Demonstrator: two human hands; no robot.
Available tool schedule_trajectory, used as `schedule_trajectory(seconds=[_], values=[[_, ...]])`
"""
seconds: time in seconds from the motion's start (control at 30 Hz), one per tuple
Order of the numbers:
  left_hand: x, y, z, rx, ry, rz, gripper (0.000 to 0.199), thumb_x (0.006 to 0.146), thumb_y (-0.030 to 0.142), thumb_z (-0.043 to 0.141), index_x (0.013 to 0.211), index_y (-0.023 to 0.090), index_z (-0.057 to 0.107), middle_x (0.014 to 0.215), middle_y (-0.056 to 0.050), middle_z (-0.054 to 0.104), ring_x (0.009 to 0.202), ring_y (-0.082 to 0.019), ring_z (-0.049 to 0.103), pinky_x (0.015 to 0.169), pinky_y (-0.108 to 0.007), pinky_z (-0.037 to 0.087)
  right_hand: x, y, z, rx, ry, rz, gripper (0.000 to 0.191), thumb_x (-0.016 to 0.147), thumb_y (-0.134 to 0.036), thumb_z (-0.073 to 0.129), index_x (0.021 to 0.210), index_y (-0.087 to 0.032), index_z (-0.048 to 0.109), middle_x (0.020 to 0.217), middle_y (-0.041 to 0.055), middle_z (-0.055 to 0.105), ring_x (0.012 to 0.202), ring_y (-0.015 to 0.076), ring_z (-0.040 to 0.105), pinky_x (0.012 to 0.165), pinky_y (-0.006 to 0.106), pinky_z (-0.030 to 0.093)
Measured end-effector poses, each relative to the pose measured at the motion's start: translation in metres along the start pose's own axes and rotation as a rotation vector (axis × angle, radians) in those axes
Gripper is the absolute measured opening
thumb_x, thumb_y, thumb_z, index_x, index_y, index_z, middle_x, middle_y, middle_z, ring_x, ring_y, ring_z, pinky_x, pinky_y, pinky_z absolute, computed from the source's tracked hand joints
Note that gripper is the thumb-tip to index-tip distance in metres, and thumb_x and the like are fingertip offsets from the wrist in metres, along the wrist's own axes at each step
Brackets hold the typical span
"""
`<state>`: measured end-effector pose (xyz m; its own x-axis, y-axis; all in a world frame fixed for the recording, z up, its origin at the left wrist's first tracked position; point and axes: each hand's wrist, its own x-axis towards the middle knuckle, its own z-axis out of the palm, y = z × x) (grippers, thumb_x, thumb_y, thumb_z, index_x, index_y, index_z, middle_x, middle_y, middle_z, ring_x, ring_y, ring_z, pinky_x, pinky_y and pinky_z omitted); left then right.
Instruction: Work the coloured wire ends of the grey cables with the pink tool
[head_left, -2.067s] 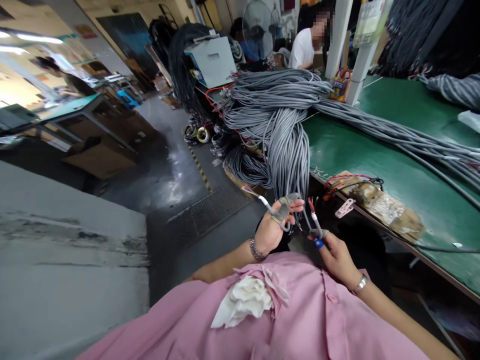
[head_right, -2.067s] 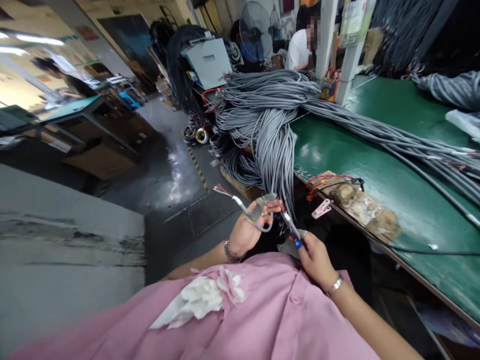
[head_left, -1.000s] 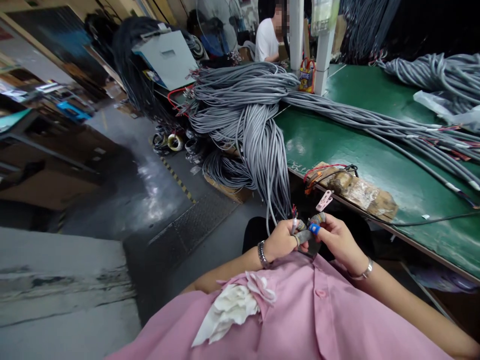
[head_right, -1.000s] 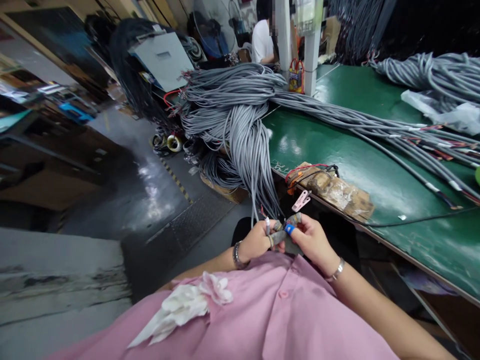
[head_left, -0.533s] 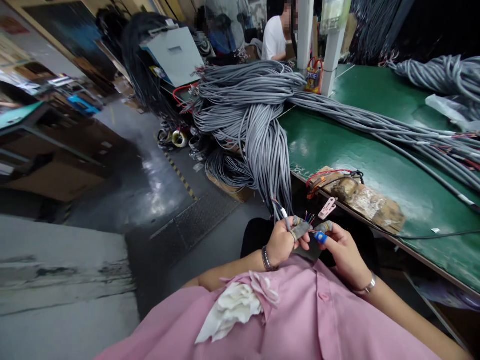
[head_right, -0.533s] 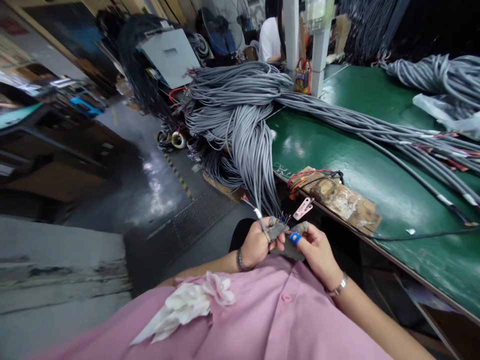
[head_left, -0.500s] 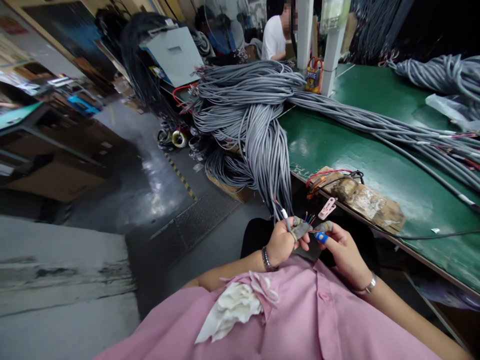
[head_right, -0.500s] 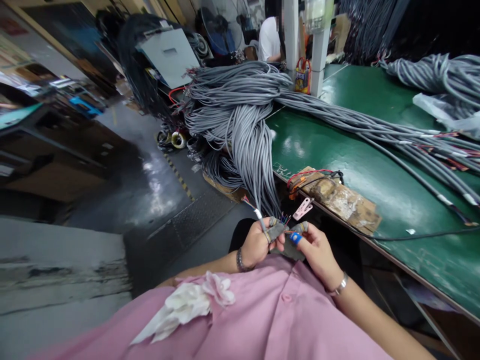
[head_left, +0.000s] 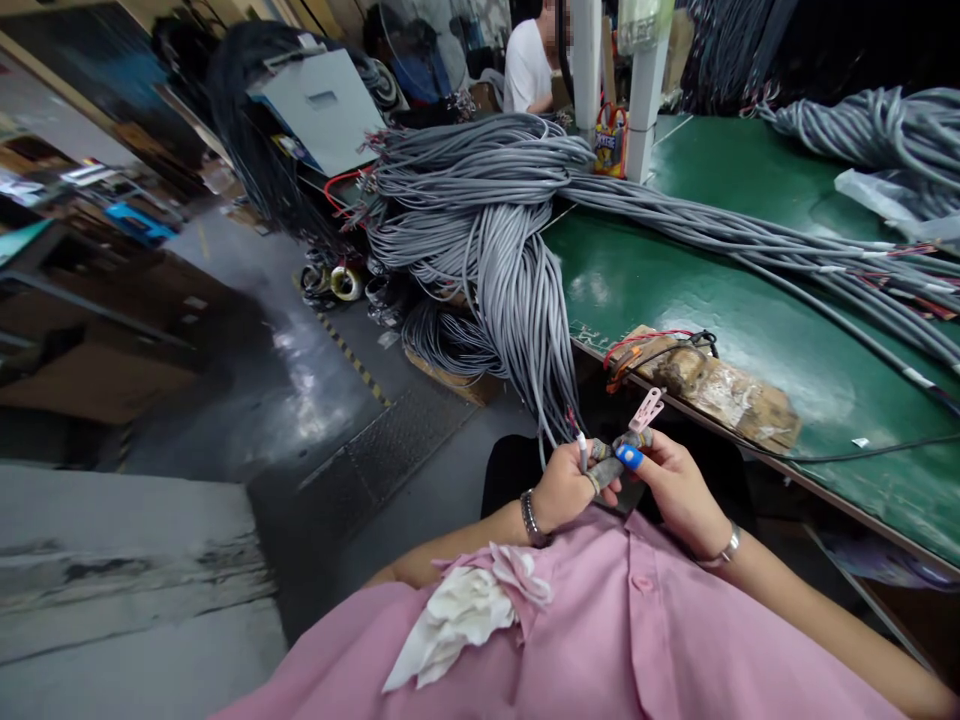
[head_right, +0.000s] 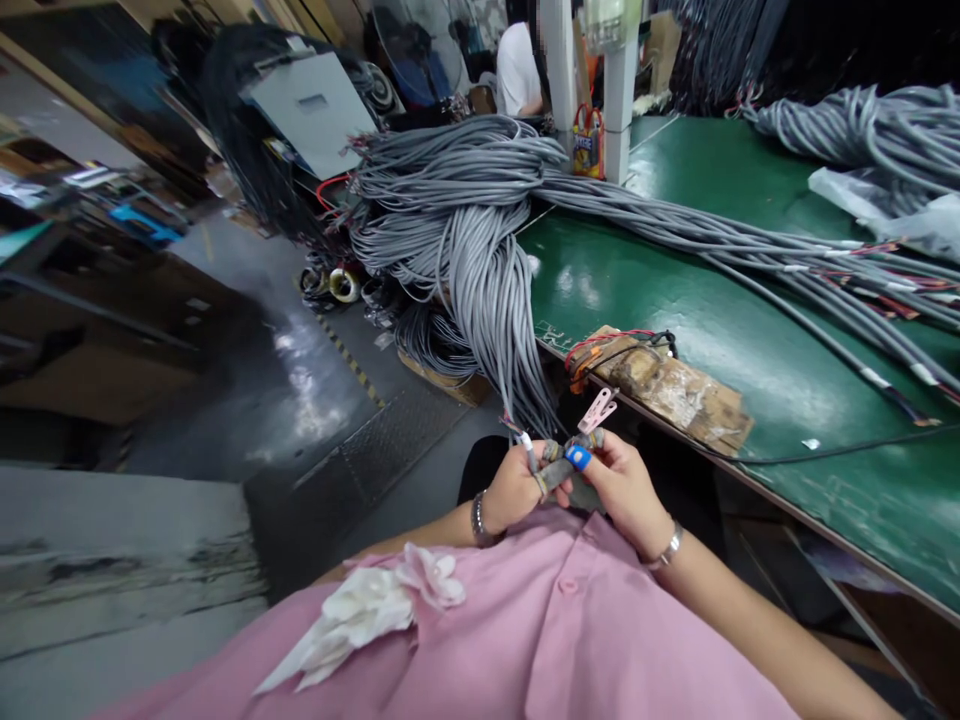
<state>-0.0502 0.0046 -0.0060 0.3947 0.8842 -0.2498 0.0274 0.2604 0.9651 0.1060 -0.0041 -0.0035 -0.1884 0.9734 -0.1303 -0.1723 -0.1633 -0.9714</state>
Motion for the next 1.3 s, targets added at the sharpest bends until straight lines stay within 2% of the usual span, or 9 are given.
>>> schedule_trajectory(seconds=[0.17,0.3,0.5,0.67,0.9,1.1,1.2,1.3], values=[[-0.001,0.000,-0.006,-0.006,-0.062,-0.033,0.038,0.075,0.049,0.067,0.070,0.012,0.059,0.059,-0.004,0.064,0.043,-0.009,0.056,0.037,-0.017,0.031,-0.004,0.009,0.000,-0.023,0.046,-0.020,0.022,0.083,-0.041,0.063,0.086,-0.020,0.058,0.068,0.0000,0.060,0.059,0.0136,0.053,0.057,0.027,0.043],[-0.006,-0.002,-0.003,-0.076,0.033,0.035,0.038,0.080,0.048,0.062,0.069,0.012,0.059,0.057,-0.004,0.063,0.041,-0.007,0.053,0.038,-0.017,0.030,-0.004,0.012,0.006,0.027,0.082,0.000,0.022,0.082,-0.039,0.065,0.083,-0.019,0.058,0.069,-0.0015,0.057,0.059,0.0110,0.047,0.057,0.025,0.039],[-0.004,-0.012,0.003,-0.234,0.129,0.068,0.035,0.080,0.047,0.063,0.074,0.013,0.058,0.064,-0.005,0.064,0.047,-0.011,0.059,0.037,-0.018,0.030,-0.001,0.017,0.010,0.077,0.124,-0.001,0.022,0.083,-0.039,0.065,0.082,-0.019,0.057,0.069,-0.0022,0.054,0.059,0.0105,0.043,0.056,0.025,0.037],[-0.003,-0.014,0.004,-0.240,0.178,0.097,0.033,0.081,0.043,0.063,0.069,0.013,0.056,0.057,-0.001,0.060,0.042,-0.008,0.055,0.036,-0.017,0.029,0.000,0.021,0.008,0.034,0.122,-0.037,0.020,0.082,-0.037,0.067,0.083,-0.019,0.058,0.071,-0.0014,0.056,0.061,0.0110,0.045,0.057,0.026,0.038],[-0.001,-0.012,0.006,-0.254,0.218,0.092,0.031,0.081,0.041,0.064,0.068,0.014,0.055,0.056,0.000,0.059,0.040,-0.008,0.054,0.035,-0.018,0.028,-0.002,0.011,0.007,0.026,0.114,-0.052,0.019,0.079,-0.037,0.069,0.082,-0.020,0.061,0.074,0.0008,0.060,0.063,0.0133,0.050,0.059,0.027,0.040],[0.000,-0.009,0.009,-0.271,0.233,0.108,0.032,0.080,0.042,0.064,0.069,0.013,0.056,0.058,-0.001,0.060,0.041,-0.008,0.055,0.035,-0.018,0.028,0.001,0.013,0.005,0.133,0.117,0.010,0.018,0.077,-0.034,0.071,0.078,-0.020,0.060,0.064,-0.0023,0.057,0.055,0.0113,0.046,0.054,0.026,0.036],[0.000,-0.009,0.008,-0.275,0.251,0.103,0.032,0.079,0.043,0.064,0.071,0.013,0.056,0.060,-0.001,0.061,0.042,-0.008,0.055,0.035,-0.018,0.028,0.001,0.013,0.003,0.126,0.101,0.010,0.017,0.077,-0.033,0.071,0.082,-0.020,0.061,0.067,-0.0019,0.058,0.056,0.0115,0.046,0.055,0.026,0.036],[-0.002,-0.009,0.006,-0.219,0.221,0.101,0.032,0.080,0.043,0.063,0.070,0.013,0.056,0.057,-0.001,0.060,0.041,-0.008,0.054,0.035,-0.018,0.028,-0.001,0.008,0.002,0.101,0.061,0.017,0.020,0.078,-0.033,0.070,0.092,-0.021,0.062,0.076,0.0003,0.060,0.063,0.0131,0.050,0.057,0.026,0.037]])
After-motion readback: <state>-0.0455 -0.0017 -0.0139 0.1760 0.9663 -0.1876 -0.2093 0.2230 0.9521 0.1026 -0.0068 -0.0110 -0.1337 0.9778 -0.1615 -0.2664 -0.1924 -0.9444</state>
